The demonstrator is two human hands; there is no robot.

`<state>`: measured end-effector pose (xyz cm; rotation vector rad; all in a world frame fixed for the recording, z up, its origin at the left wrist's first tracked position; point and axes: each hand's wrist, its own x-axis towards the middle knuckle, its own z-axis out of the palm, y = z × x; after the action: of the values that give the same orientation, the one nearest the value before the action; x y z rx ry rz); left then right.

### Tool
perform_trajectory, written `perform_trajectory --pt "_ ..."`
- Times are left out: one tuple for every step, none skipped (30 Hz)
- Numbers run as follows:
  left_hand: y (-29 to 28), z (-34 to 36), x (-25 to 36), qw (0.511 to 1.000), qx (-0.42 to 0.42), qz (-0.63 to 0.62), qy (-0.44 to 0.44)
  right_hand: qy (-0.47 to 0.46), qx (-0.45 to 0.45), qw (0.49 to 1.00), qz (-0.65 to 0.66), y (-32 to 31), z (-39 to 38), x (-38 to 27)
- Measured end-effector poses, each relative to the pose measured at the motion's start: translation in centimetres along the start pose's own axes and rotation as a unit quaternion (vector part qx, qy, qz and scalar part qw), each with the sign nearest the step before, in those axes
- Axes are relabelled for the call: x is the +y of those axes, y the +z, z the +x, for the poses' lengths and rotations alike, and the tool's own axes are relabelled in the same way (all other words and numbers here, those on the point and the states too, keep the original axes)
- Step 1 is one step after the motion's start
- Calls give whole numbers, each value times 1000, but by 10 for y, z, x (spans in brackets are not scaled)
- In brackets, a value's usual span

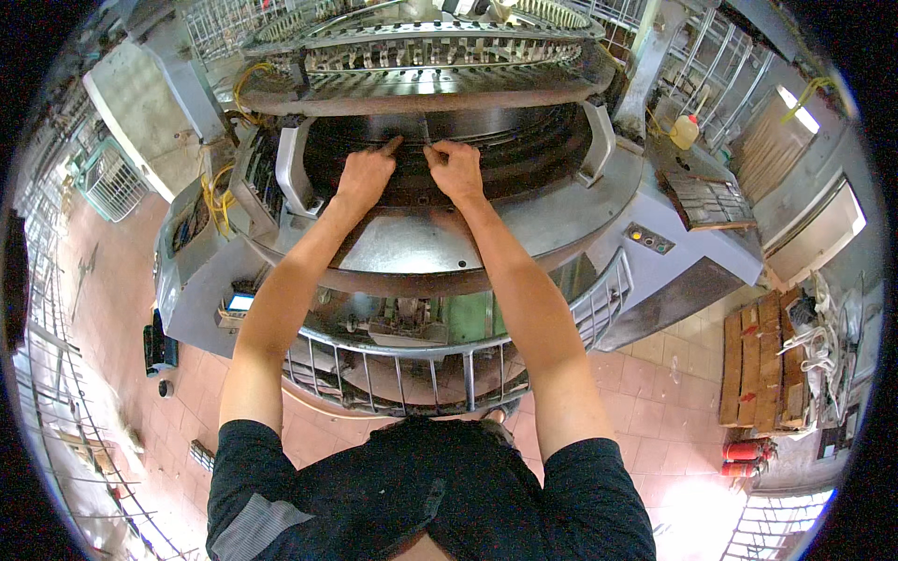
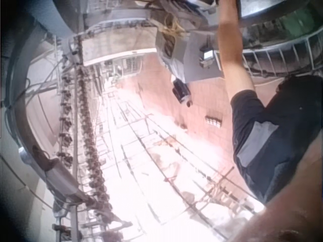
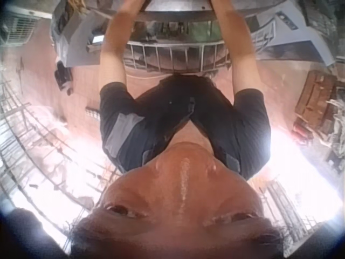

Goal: The person uses a spray nozzle to clean the interior of a large industrial machine, then retrieves a tray of metal rods and inserts them one by one into slots on the machine's rotating drum. The person handles the rods and tray by hand and uses the spray tool to clean the machine surface.

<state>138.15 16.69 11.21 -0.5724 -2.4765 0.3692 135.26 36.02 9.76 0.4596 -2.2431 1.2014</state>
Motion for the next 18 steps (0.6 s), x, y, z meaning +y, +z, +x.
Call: perform_trajectory --pt "-1 1 3 1000 12 -7 -9 -1 1 1000 -7 0 0 0" --pt "-2 2 5 1000 14 -17 -16 3 4 1000 -15 1 0 0" --pt "-3 3 8 999 27 -18 -23 -6 3 1000 -12 1 0 0" --pt "-4 4 12 999 30 -23 -27 -9 6 1000 -11 1 0 1" --pt "-6 5 15 999 32 -28 -32 -12 9 1000 -9 1 0 1" --pt "-8 5 18 999 18 -38 -34 -9 8 1000 -9 0 1 1" --pt "-10 5 20 998 25 -49 -35 -6 8 1000 -8 0 1 1" --pt "-12 5 22 997 38 -57 -36 0 4 1000 -6 1 1 2" --pt "-15 4 24 996 50 -66 -36 -6 8 1000 -10 1 1 2" --pt "-17 4 26 996 40 -65 -38 -9 8 1000 -12 1 1 2" --pt "-19 3 26 997 30 -64 -39 -11 9 1000 -15 1 1 3" --pt "-20 3 27 997 26 -62 -39 -13 10 1000 -17 2 1 3" --pt "-21 3 27 997 21 -64 -38 -14 11 1000 -18 2 1 3" --pt "-21 3 27 997 24 -65 -36 -8 13 1000 -20 2 1 3" --pt "-21 3 27 997 30 -64 -34 -17 16 999 -22 2 1 2" --pt "-20 3 27 997 32 -65 -32 -20 20 999 -25 2 1 2" --pt "-19 3 27 997 37 -63 -29 -23 23 999 -27 2 1 1" --pt "-18 3 27 997 43 -61 -26 -15 17 1000 -21 1 0 1"
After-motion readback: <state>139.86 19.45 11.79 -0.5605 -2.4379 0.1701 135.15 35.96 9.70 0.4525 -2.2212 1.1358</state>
